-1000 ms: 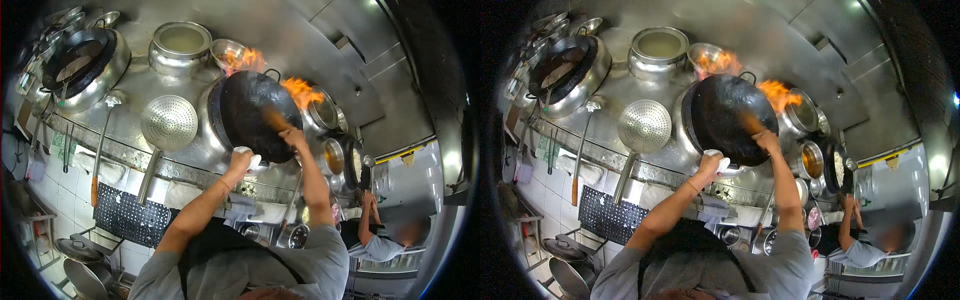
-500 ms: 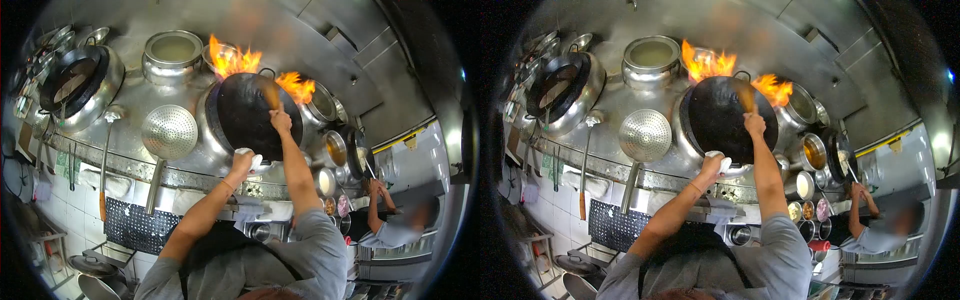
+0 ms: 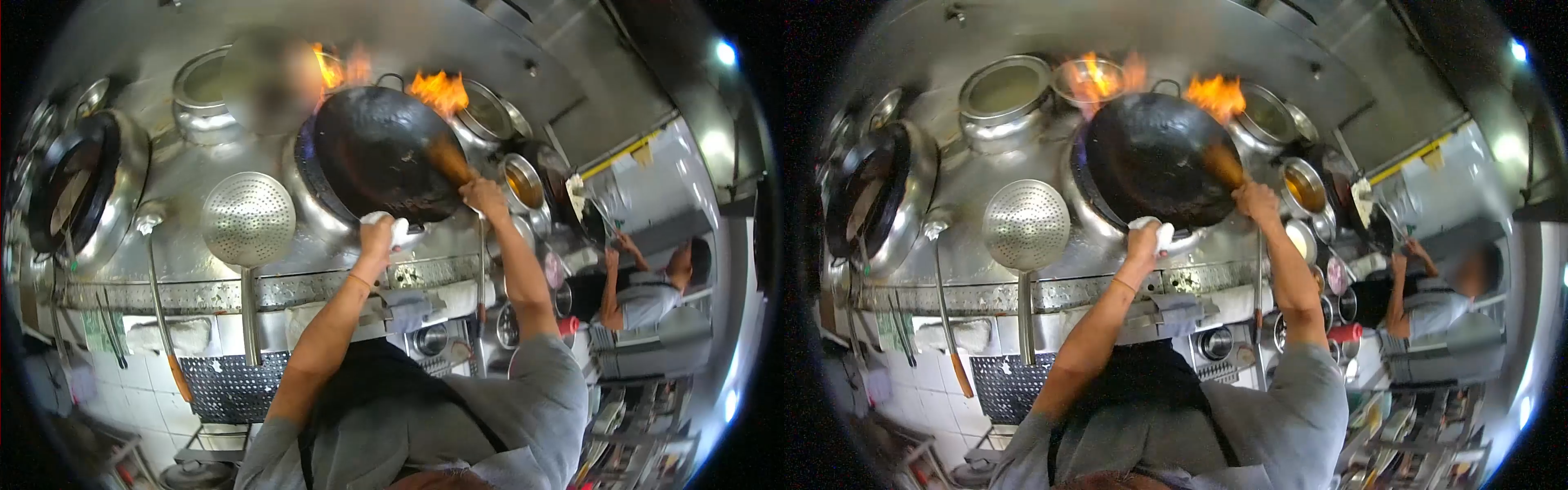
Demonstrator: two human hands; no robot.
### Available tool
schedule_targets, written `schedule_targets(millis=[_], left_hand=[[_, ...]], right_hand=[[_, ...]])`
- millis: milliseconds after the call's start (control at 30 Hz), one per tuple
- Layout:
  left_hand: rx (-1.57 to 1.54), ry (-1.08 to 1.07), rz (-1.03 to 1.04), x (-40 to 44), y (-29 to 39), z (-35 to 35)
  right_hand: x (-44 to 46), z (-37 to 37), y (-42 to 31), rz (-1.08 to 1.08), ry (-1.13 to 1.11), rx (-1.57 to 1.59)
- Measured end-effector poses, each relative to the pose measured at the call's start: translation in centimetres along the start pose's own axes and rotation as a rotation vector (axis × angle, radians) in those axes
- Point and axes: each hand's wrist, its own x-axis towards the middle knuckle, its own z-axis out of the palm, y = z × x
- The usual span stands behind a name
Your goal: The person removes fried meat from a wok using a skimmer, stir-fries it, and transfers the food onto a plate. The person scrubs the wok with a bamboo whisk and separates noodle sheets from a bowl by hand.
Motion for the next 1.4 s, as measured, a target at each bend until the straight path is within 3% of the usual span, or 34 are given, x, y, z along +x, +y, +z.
schedule_targets(millis=[100, 200, 267, 300, 400, 500, 567, 733, 800, 833, 867, 900, 933, 967, 1067, 1133, 1167, 1233, 1300, 1400], left_hand=[[-0.02, -0.011, -0.002, 0.2, 0.3, 0.0], [-0.015, -0.022, -0.001, 0.6, -0.5, -0.4], [-0.036, 0.013, -0.024, -0.1, 0.2, 0.1], [-0.026, 0.002, -0.025, -0.1, 0.2, 0.0], [0.033, -0.02, -0.033, 0.3, -0.2, -0.6], [0.043, 0.042, -0.128, -2.6, 1.8, -0.1], [0.032, 0.024, -0.121, -4.0, 1.8, -0.7], [0.002, 0.022, -0.133, -2.6, 0.8, -0.6], [0.003, -0.004, -0.109, -0.8, 0.3, -0.6], [-0.023, -0.018, -0.116, 0.5, -0.4, -1.2], [-0.034, 0.113, -0.138, -0.7, 0.2, 0.1], [-0.008, 0.038, -0.103, 0.4, -0.9, -1.1], [0.011, 0.025, -0.068, 0.7, -1.0, -1.2], [0.013, 0.051, -0.066, 0.1, -0.2, -0.8], [0.016, 0.115, -0.053, -0.4, -0.3, -0.1], [0.001, 0.104, -0.066, 0.3, -1.1, -0.8], [0.013, 0.085, -0.05, 0.7, -1.4, -1.1], [-0.02, 0.131, -0.063, -0.4, -0.6, -0.5], [-0.023, 0.096, -0.056, 0.2, -1.0, -1.3], [-0.051, 0.101, -0.029, 0.0, -1.1, -1.3]], right_hand=[[-3.3, 1.7, 4.3, 0.224, 0.334, 0.311], [-10.7, 2.4, 5.4, 0.231, 0.014, 0.594], [-15.9, 6.6, 5.4, 0.182, -0.027, 0.58], [-17.4, 8.2, 4.9, 0.245, -0.198, 0.698], [-20.1, 11.9, 2.1, 0.385, -0.11, 0.897], [-21.8, 15.0, 4.0, 0.367, 0.188, 0.541], [-24.4, 13.7, 3.6, 0.58, 0.15, 0.518], [-27.7, 17.8, 5.4, 0.611, 0.044, 0.594], [-26.9, 14.7, 5.1, 0.627, -0.019, 0.658], [-26.6, 17.8, 7.0, 0.525, 0.066, 0.648], [-26.5, 16.8, 7.7, 0.362, 0.179, 0.699], [-26.1, 17.8, 8.8, 0.35, 0.163, 0.744], [-25.6, 18.6, 9.7, 0.391, 0.098, 1.018], [-25.5, 12.3, 7.3, 0.562, -0.059, 1.328], [-22.9, 7.2, 6.7, 0.587, -0.048, 1.633], [-18.6, 6.2, 8.1, 0.502, 0.026, 1.593], [-16.0, 4.5, 8.3, 0.471, 0.082, 1.726], [-8.6, 3.9, 11.4, 0.26, 0.053, 1.764], [-0.8, 1.5, 13.5, 0.175, 0.125, 1.536], [10.0, 1.7, 15.0, 0.308, 0.242, 1.346]])
